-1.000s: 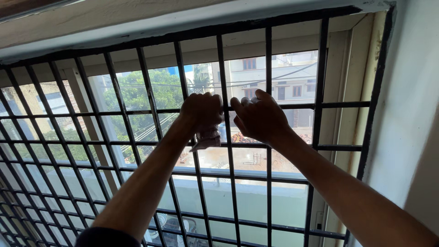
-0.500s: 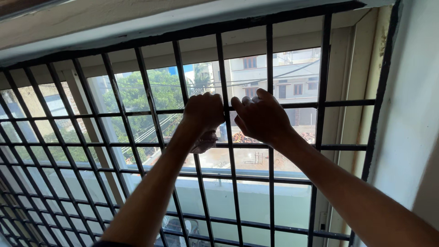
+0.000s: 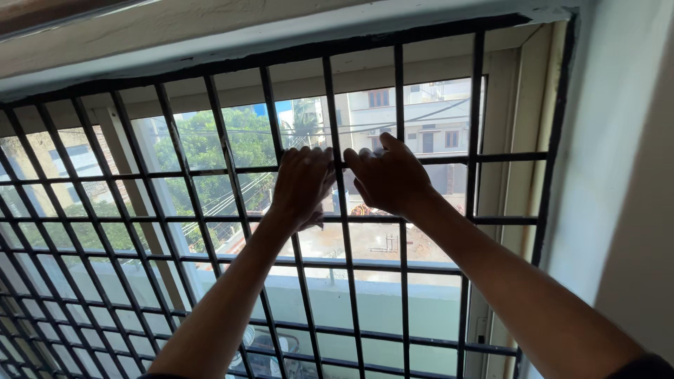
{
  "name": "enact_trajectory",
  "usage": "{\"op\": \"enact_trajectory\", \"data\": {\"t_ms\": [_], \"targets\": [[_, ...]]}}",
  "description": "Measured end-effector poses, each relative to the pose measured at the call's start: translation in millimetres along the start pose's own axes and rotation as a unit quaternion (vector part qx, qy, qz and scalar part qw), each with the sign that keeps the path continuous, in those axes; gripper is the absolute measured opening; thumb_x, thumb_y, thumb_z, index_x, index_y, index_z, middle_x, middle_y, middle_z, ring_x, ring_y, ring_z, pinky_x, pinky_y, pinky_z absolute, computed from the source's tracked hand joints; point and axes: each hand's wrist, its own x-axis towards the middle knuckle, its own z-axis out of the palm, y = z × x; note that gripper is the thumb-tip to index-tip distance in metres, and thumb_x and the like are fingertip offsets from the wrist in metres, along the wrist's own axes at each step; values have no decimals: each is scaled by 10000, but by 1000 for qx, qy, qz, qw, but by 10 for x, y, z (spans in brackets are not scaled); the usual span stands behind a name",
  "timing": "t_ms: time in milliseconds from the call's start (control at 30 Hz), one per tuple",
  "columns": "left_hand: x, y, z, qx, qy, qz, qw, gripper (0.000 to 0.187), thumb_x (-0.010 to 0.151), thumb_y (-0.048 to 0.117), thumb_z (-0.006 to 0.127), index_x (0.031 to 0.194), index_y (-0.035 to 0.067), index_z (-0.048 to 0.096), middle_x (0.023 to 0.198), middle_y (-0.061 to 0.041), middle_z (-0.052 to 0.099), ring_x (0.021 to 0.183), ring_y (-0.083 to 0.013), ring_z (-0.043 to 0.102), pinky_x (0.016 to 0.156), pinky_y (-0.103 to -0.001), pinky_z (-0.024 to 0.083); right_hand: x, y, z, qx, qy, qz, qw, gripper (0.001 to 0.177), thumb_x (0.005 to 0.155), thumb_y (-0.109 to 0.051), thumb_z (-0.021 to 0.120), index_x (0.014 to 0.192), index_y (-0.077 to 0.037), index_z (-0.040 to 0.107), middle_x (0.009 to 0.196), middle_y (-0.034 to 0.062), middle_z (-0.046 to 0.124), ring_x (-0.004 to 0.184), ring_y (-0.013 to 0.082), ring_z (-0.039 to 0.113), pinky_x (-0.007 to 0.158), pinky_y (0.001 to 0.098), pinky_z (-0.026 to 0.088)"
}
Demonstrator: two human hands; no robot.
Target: The person cleans a metal window grill and the glass panes behind it using a cloth.
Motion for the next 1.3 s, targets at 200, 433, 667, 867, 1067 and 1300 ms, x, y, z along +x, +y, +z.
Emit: {"op": "enact_trajectory", "data": {"t_ms": [200, 433, 667, 867, 1067, 1300], "targets": [[-190, 80, -553, -128, -33, 11, 991, 383, 901, -24, 646, 1276, 28, 589, 1270, -174, 664, 1136, -321, 670, 919, -375, 610, -143, 59, -283, 12, -33, -40, 999, 545, 907, -206, 687, 1406, -55, 530, 1312, 130, 664, 1205, 237, 629, 1078, 422, 429], [-8, 422, -741, -204, 198, -43, 958, 511, 1008, -116, 636, 1489, -33, 486, 1424, -228, 615, 1220, -386, 692, 848, -353, 636, -731, 543, -903, -74, 25, 128, 989, 607, 916, -414, 650, 1382, -32, 581, 1430, 194, 569, 1369, 281, 443, 1036, 531, 400], [363, 1313, -313, -245, 74, -104, 961, 479, 958, 5, 775, 1393, 42, 576, 1369, -155, 676, 1147, -301, 731, 915, -371, 667, -859, 543, -921, -90, -141, 103, 980, 365, 918, -284, 690, 1156, -7, 675, 1290, 78, 635, 1323, 207, 502, 915, 432, 530], [292, 1364, -281, -140, 89, -95, 982, 589, 870, 52, 809, 1392, 15, 539, 1448, -212, 589, 1370, -374, 555, 1194, -541, 394, -896, 569, -859, -154, -130, 64, 977, 515, 811, -333, 742, 1180, 7, 624, 1270, 117, 609, 1238, 235, 521, 853, 422, 542], [123, 901, -348, -261, -22, 30, 965, 421, 1157, -37, 519, 1566, 0, 429, 1643, -240, 483, 1522, -421, 434, 1235, -538, 379, -905, 561, -836, -116, -86, 70, 987, 426, 781, -275, 727, 1079, 18, 644, 1200, 122, 632, 1229, 234, 530, 839, 419, 539], [166, 1023, -350, -71, 39, 61, 995, 771, 766, 147, 829, 1409, -37, 445, 1328, -228, 613, 1225, -390, 605, 1053, -493, 497, -860, 509, -844, -111, -89, 88, 986, 399, 779, -276, 714, 1035, 24, 651, 1172, 125, 641, 1221, 239, 526, 823, 413, 539]]}}
